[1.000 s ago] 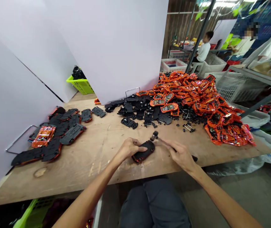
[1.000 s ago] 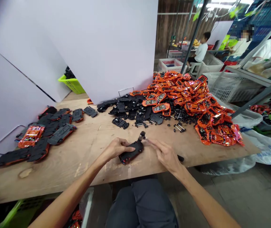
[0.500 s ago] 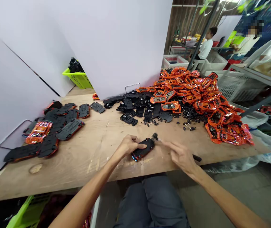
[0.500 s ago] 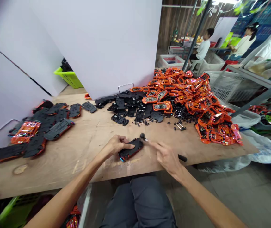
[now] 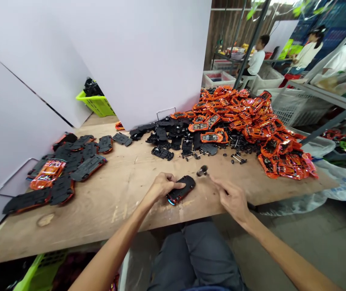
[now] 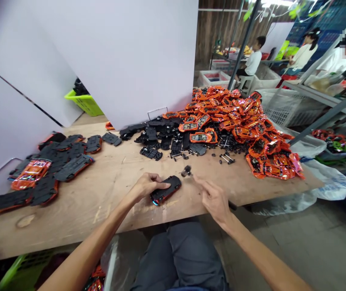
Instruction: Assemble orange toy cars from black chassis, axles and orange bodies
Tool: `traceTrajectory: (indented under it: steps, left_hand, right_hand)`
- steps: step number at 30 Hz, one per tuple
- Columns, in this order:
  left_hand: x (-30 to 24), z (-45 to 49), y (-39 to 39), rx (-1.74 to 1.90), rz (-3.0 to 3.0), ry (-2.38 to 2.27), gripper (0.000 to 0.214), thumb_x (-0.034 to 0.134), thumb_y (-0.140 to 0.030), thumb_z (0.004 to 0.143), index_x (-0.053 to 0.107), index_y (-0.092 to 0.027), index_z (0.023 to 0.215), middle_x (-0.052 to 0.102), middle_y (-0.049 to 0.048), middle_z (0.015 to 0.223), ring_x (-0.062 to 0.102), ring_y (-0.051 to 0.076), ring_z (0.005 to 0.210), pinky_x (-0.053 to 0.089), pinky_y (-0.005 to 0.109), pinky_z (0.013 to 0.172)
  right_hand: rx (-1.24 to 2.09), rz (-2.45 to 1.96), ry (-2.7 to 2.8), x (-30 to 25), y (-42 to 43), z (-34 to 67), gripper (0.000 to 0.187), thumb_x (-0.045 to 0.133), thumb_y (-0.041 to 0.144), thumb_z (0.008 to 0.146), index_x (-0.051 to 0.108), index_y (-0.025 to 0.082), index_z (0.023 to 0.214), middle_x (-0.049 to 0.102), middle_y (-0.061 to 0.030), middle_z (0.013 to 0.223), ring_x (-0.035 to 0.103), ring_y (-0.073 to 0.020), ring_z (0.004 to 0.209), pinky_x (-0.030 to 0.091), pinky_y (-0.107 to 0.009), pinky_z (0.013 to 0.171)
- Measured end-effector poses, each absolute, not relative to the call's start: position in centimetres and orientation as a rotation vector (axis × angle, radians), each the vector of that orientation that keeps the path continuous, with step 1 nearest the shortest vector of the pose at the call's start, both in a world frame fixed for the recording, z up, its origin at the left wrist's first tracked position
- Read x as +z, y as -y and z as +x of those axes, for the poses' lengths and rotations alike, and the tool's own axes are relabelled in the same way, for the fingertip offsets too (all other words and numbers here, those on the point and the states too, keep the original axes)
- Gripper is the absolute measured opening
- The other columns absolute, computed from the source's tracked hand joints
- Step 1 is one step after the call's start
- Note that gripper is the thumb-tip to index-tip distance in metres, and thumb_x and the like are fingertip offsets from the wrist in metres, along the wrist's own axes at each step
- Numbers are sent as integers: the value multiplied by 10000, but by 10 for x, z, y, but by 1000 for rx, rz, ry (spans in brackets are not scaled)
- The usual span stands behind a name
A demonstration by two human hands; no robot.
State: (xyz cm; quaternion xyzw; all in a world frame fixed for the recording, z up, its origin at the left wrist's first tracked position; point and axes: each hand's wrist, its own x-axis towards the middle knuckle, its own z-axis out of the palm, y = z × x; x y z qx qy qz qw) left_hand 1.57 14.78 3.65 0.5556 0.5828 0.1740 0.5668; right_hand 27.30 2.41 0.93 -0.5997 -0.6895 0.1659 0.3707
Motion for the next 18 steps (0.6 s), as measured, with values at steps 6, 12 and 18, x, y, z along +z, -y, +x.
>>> traceTrajectory:
  steps: [6,12,18]
  left_hand:
    - [40,12,-146,421,1339,-1352,435,899,-446,515,565,-192,629,582,-39,571,532,145,564,371,262,549]
    - [50,5,-127,583,1192,-1024,727,900,-480,605,663,-171,1219,755,121,1146,709,250,972,543,340,816]
    - [18,30,-93,1132,877,-897,621,863,-451,741,564,-222,1235,692,130,1343,654,258,1243,519,369,1039]
  right_hand:
    - [469,-1604,1747,15,-35,286,396,508,210,995,713,292,1325,762,-41,1270,729,-246,1138,581,-401,1009]
    - [333,-1629,1720,22,-65,297,257,603,290,960,775,249,1147,719,-122,1208,665,-313,1175,523,-521,1055]
    - [957,-1220,1383,3,-52,220,446,720,480,917,579,255,1275,701,-100,1231,724,-264,1099,626,-400,938]
